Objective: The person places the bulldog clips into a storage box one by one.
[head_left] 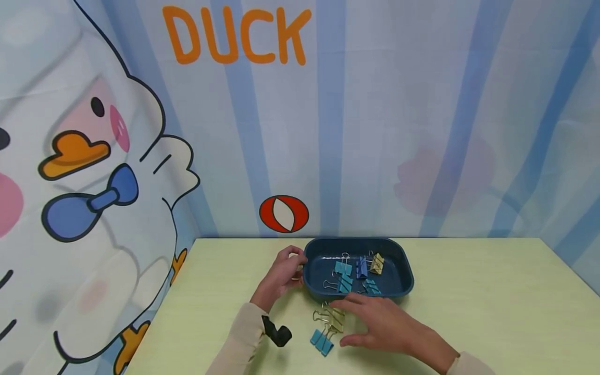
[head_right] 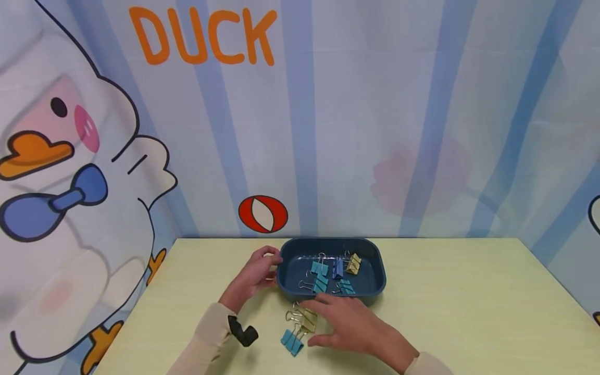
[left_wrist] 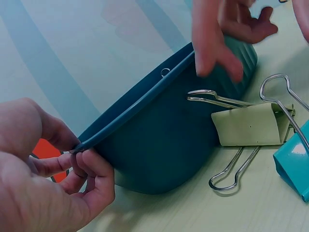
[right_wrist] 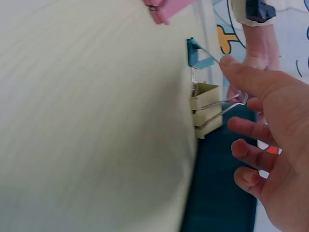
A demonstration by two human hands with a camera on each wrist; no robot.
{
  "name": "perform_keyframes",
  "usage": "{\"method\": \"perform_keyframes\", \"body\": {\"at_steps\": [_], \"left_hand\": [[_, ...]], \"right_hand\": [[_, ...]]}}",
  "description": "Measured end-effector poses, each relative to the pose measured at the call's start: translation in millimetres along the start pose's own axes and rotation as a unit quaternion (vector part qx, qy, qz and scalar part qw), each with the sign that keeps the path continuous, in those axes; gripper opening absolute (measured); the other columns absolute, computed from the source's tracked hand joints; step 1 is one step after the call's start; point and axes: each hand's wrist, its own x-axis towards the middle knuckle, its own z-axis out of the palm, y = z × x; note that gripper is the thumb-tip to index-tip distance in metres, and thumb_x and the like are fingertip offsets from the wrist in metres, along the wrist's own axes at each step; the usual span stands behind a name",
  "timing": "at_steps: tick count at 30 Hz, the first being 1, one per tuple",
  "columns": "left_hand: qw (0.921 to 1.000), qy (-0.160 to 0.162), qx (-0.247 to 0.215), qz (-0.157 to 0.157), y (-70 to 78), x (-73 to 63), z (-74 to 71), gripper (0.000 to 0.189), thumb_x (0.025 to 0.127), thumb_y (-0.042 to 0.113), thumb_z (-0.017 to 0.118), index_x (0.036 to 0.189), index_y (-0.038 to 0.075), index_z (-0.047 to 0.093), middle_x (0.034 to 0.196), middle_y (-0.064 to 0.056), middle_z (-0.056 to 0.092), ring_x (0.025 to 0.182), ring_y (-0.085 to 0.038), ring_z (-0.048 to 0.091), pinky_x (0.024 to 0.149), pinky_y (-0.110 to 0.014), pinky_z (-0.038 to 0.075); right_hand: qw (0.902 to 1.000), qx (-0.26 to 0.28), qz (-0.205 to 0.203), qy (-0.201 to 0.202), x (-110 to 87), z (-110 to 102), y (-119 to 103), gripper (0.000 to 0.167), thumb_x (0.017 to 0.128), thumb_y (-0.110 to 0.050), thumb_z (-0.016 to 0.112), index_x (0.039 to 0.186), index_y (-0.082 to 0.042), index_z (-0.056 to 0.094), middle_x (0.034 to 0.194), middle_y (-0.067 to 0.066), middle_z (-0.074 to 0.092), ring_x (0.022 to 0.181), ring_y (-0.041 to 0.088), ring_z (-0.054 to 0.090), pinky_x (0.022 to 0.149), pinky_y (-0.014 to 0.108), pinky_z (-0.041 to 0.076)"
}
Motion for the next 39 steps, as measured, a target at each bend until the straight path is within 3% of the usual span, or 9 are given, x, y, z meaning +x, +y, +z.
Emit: {"method": "perform_keyframes", "body": {"at_steps": [4,12,21,30,39], "left_hand": [[1.0,0.001,0.006,0.0,0.2,0.0,-0.1,0.023,0.1,0.011,0.054,0.122,0.002,0.052,0.094,-0.009,0.054,0.063,-0.018,0.048,0.057,-0.028,0.044],[1.0,0.004,0.004,-0.003,0.0,0.5,-0.1,0.022,0.1,0.011,0.055,0.12,0.003,0.052,0.096,-0.011,0.056,0.062,-0.017,0.049,0.055,-0.027,0.044],[1.0,-0.002,-0.002,0.001,-1.6,2.6,-0.8,0.021,0.099,0.01,0.055,0.118,0.003,0.052,0.091,-0.01,0.054,0.06,-0.018,0.048,0.054,-0.026,0.043],[1.0,-0.003,0.001,-0.001,0.0,1.2,-1.1,0.022,0.099,0.01,0.054,0.119,0.002,0.051,0.085,-0.007,0.052,0.059,-0.017,0.048,0.054,-0.026,0.043],[0.9999,0.004,0.01,-0.01,0.1,2.8,-0.8,0.022,0.099,0.011,0.055,0.12,0.004,0.052,0.091,-0.01,0.053,0.062,-0.019,0.05,0.056,-0.027,0.045]], "right_hand": [[0.9996,-0.021,0.021,0.0,3.6,9,1,0.066,0.09,-0.057,0.074,0.145,-0.024,0.06,0.123,-0.002,0.065,0.096,0.01,0.062,0.084,0.043,0.058],[0.9971,-0.069,0.014,0.029,7.5,22,1,0.054,0.095,-0.048,0.072,0.142,-0.022,0.064,0.113,0.0,0.07,0.092,0.013,0.067,0.074,0.039,0.058],[0.9979,-0.048,0.028,0.033,7.9,29,1,0.045,0.096,-0.04,0.074,0.136,-0.022,0.068,0.116,0.0,0.071,0.097,0.014,0.068,0.078,0.041,0.059],[0.9982,-0.033,0.026,0.044,5.3,28,3,0.043,0.09,-0.045,0.078,0.126,-0.024,0.071,0.103,-0.007,0.069,0.083,0.006,0.06,0.068,0.035,0.055],[0.9968,-0.047,0.031,0.056,-1.9,19,0,0.043,0.085,-0.052,0.079,0.12,-0.027,0.073,0.096,-0.011,0.067,0.078,0.005,0.058,0.06,0.032,0.048]]}}
